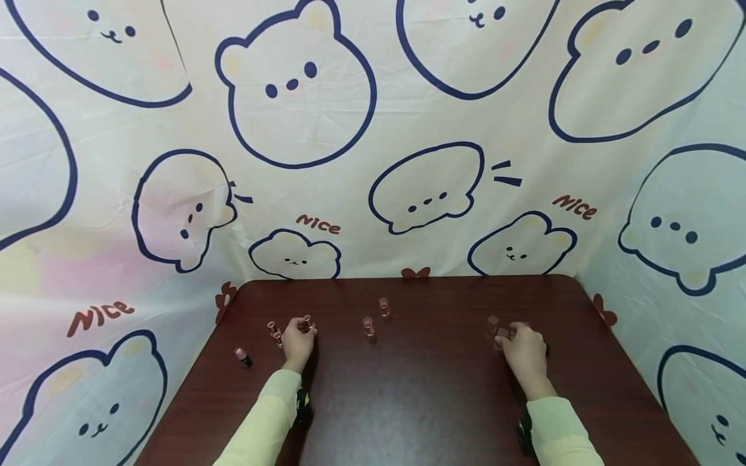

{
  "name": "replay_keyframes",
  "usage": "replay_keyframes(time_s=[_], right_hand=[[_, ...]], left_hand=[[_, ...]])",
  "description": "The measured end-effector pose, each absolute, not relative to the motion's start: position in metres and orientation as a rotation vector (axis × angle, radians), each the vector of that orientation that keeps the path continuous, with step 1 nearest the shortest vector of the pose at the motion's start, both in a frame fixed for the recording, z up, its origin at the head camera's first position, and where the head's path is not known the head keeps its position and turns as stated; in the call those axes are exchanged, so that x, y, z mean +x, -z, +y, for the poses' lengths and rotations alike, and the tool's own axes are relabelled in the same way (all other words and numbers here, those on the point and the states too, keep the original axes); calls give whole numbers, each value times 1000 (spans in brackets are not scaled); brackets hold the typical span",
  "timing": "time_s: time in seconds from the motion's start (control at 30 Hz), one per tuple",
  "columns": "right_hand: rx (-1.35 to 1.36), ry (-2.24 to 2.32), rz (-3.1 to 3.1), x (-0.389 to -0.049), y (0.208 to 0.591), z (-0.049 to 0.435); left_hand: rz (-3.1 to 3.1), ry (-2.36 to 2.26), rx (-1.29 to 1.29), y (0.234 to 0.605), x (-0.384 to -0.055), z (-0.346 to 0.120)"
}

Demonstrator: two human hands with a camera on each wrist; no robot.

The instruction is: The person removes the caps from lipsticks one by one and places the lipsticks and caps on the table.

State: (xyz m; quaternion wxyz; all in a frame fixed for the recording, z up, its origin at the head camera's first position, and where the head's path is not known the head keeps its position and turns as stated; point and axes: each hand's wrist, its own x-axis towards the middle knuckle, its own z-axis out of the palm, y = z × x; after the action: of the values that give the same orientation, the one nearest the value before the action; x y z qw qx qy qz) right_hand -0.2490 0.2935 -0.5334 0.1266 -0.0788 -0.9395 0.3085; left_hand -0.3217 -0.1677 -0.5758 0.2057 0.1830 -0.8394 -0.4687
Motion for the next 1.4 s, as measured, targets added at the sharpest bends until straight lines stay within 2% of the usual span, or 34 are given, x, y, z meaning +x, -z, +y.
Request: replay_keyframes(time_s=[0.47,0.93,1.4], right_hand=[[-152,-1002,-2604,-260,505,236],[179,-1173,-2634,-284,523,151],[294,-1296,-2749,-299,530,86]], left_hand=[[-2353,1273,507,577,-324,-171],[-2346,1288,485,579,-325,-172],[-2350,1313,473,577,-324,-173]])
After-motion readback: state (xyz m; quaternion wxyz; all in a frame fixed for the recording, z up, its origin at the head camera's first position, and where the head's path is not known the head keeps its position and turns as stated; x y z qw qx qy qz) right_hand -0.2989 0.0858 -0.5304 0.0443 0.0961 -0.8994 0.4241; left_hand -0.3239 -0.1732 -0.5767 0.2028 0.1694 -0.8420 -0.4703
